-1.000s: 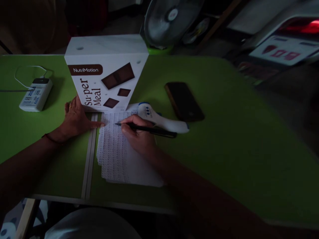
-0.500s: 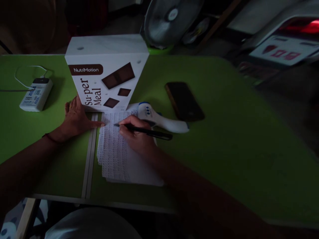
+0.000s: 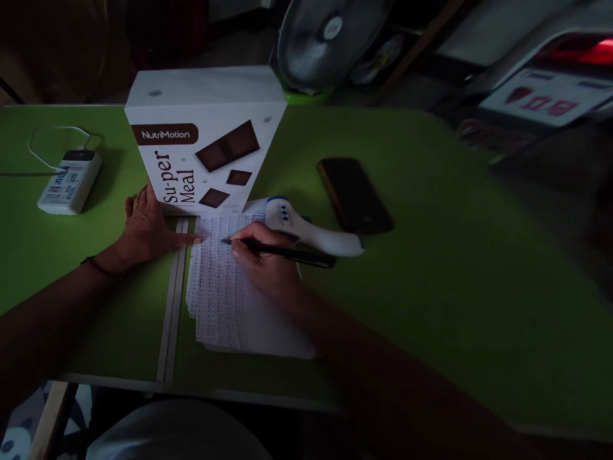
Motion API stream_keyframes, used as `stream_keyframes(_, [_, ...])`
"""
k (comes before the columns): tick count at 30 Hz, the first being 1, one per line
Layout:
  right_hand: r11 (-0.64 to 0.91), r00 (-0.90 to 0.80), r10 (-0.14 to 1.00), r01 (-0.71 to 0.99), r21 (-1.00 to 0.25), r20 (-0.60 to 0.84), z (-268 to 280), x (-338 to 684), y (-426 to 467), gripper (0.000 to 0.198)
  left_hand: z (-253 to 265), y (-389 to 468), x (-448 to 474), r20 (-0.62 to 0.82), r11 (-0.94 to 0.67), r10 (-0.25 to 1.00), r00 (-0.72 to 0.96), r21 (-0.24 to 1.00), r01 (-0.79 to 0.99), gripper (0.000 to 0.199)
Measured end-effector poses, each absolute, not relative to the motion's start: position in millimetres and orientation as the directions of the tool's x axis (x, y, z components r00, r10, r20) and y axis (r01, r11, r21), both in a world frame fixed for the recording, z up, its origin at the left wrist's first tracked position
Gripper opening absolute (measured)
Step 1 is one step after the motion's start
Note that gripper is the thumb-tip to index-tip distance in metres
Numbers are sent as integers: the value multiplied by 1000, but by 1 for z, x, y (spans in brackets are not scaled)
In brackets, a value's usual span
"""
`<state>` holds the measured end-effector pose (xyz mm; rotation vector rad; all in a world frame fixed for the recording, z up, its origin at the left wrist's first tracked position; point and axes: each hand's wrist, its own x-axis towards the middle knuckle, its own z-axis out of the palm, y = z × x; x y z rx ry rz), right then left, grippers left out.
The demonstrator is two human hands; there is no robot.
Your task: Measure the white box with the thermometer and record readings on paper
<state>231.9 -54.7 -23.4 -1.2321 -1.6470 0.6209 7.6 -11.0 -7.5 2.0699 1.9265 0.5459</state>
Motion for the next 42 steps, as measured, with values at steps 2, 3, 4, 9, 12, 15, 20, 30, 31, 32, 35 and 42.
stream_keyframes(2, [380,-47,915,434,-817,401,-23,231,-55,6,-6,-12,8,83,-76,996,45,424,903,142])
stream_keyframes(3, [391,-50,910,434,-812,412,-23,231,-54,7,-5,-12,9,74,-67,996,40,415,907,142])
stream_keyframes(4, [405,-49,902,435,-804,428,-24,232,-54,8,-5,-12,9,65,-60,997,36,407,911,142])
stream_keyframes(9, [449,-68,879,447,-773,472,-31,234,-53,10,-6,-11,9,79,-71,996,43,403,913,145])
stream_keyframes(12, [421,-40,889,463,-780,457,-34,235,-53,11,-6,-11,9,68,-59,997,35,391,918,145])
stream_keyframes(15, [413,-25,889,471,-780,457,-33,233,-53,10,-4,-12,10,52,-46,998,28,372,927,146])
stream_keyframes(20, [418,5,885,432,-799,466,-30,232,-53,9,-9,-10,7,93,-84,994,52,384,920,144])
stream_keyframes(30, [438,-22,875,463,-771,484,-30,236,-52,13,-11,-9,6,99,-91,993,56,399,912,146])
stream_keyframes(31, [434,-30,879,462,-774,475,-30,236,-53,13,-10,-9,6,94,-87,994,54,399,913,146])
stream_keyframes(32, [430,-39,884,458,-778,466,-29,236,-53,13,-9,-10,7,89,-83,995,52,400,913,146])
stream_keyframes(35, [424,-60,893,444,-790,446,-27,235,-53,12,-6,-11,9,74,-68,996,41,402,913,146])
stream_keyframes(42, [409,-92,909,396,-822,408,-27,233,-53,5,-6,-11,10,70,-62,997,36,406,912,143])
